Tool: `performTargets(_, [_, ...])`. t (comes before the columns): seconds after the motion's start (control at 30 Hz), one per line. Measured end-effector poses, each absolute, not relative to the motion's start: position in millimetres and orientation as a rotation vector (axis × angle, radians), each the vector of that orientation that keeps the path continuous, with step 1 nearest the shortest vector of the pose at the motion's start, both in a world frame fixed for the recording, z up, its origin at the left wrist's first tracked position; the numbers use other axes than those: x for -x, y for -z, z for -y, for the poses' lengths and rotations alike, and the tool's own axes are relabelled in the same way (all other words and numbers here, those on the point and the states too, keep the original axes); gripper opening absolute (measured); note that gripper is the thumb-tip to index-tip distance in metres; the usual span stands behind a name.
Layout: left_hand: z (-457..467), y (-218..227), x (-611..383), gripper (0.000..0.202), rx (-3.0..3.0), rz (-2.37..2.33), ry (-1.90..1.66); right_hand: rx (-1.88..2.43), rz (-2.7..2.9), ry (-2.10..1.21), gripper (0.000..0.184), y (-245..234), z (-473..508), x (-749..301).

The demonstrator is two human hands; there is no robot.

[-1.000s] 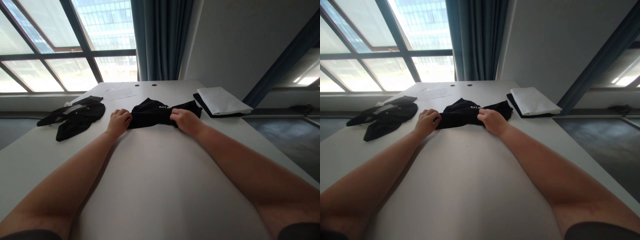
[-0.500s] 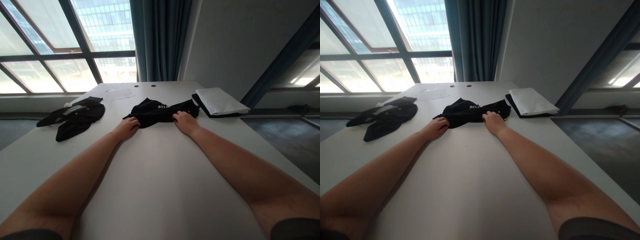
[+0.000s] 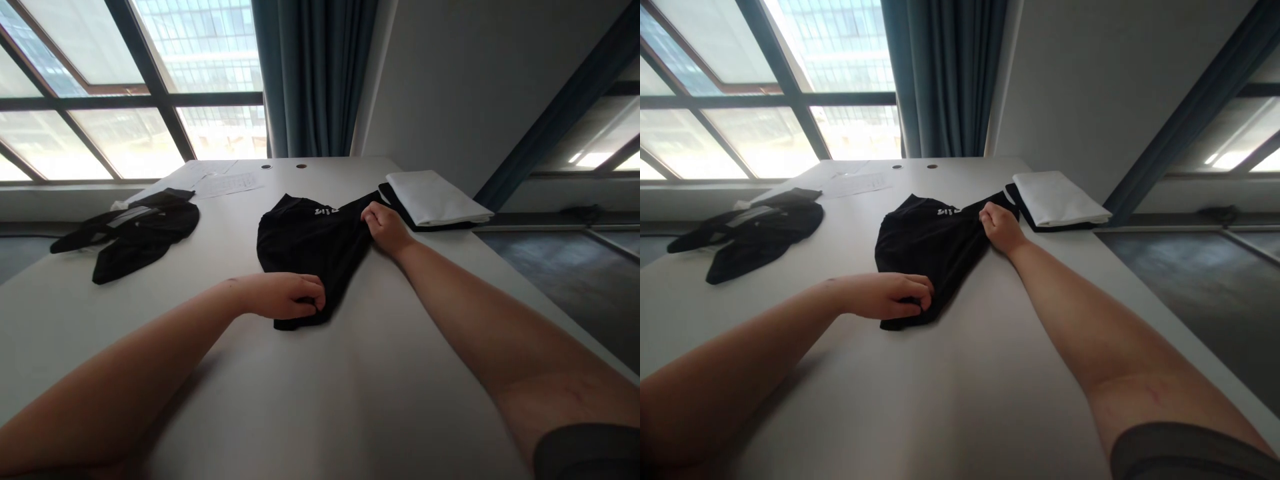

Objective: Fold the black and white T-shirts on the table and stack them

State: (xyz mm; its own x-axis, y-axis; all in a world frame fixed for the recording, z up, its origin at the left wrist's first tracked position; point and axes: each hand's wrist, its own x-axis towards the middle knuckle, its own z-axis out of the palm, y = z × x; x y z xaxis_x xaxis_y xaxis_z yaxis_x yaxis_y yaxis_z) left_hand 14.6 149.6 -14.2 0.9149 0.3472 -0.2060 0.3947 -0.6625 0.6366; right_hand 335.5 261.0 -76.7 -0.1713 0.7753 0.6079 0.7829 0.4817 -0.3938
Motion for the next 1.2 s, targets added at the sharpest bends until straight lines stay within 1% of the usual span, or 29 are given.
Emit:
performTargets(0.13, [-151, 4, -7, 0.013, -2.123, -0.53, 0.356, 1.284, 2.073, -0.081, 0.048, 74, -259, -331])
performTargets(0.23, [-167, 11, 7, 0.021, -1.931, -0.68, 0.435, 1.225, 2.306, -0.144, 0.05, 75, -258, -324])
performTargets(0.33, [-185, 24, 19, 0.035, -1.948, -0.92, 0.305, 1.198, 2.424, -0.167, 0.051, 77, -259, -318])
performTargets(0.47, [-193, 35, 19, 0.044, -2.213, -1.201, -0.083, 1.32, 2.508, -0.181, 0.05, 84, -264, -317])
performTargets(0.57, [-182, 38, 6, 0.048, -2.436, -1.195, -0.208, 1.536, 2.551, -0.091, 0.061, 92, -269, -318])
performTargets(0.63, [-168, 39, -5, 0.056, -2.575, -1.156, -0.21, 1.646, 2.529, -0.048, 0.063, 99, -273, -318])
performTargets(0.7, [-152, 42, -16, 0.063, -2.703, -1.136, -0.208, 1.68, 2.489, -0.029, 0.062, 104, -276, -319])
performTargets(0.77, [-141, 47, -25, 0.062, -2.801, -1.113, -0.18, 1.645, 2.445, -0.003, 0.057, 105, -278, -319])
performTargets(0.8, [-138, 50, -28, 0.058, -2.832, -1.118, -0.166, 1.596, 2.42, 0.02, 0.053, 104, -278, -320])
performTargets(0.87, [-140, 58, -31, 0.042, -2.847, -1.168, -0.168, 1.438, 2.349, 0.087, 0.043, 96, -273, -319])
performTargets(0.93, [-150, 64, -29, 0.029, -2.78, -1.229, -0.249, 1.222, 2.289, 0.13, 0.035, 84, -261, -313])
performTargets(1.03, [-173, 69, -19, 0.024, -2.45, -1.303, -0.505, 0.899, 2.362, 0.047, 0.029, 68, -233, -288])
performTargets(1.1, [-186, 72, -12, 0.023, -2.128, -1.307, -0.725, 0.809, 2.456, 0.002, 0.029, 66, -215, -265])
performTargets(1.13, [-191, 72, -9, 0.024, -1.966, -1.291, -0.821, 0.853, 2.469, 0.025, 0.031, 68, -209, -254])
performTargets(1.2, [-196, 72, -3, 0.029, -1.7, -1.243, -0.954, 1.077, 2.413, 0.099, 0.024, 74, -204, -237])
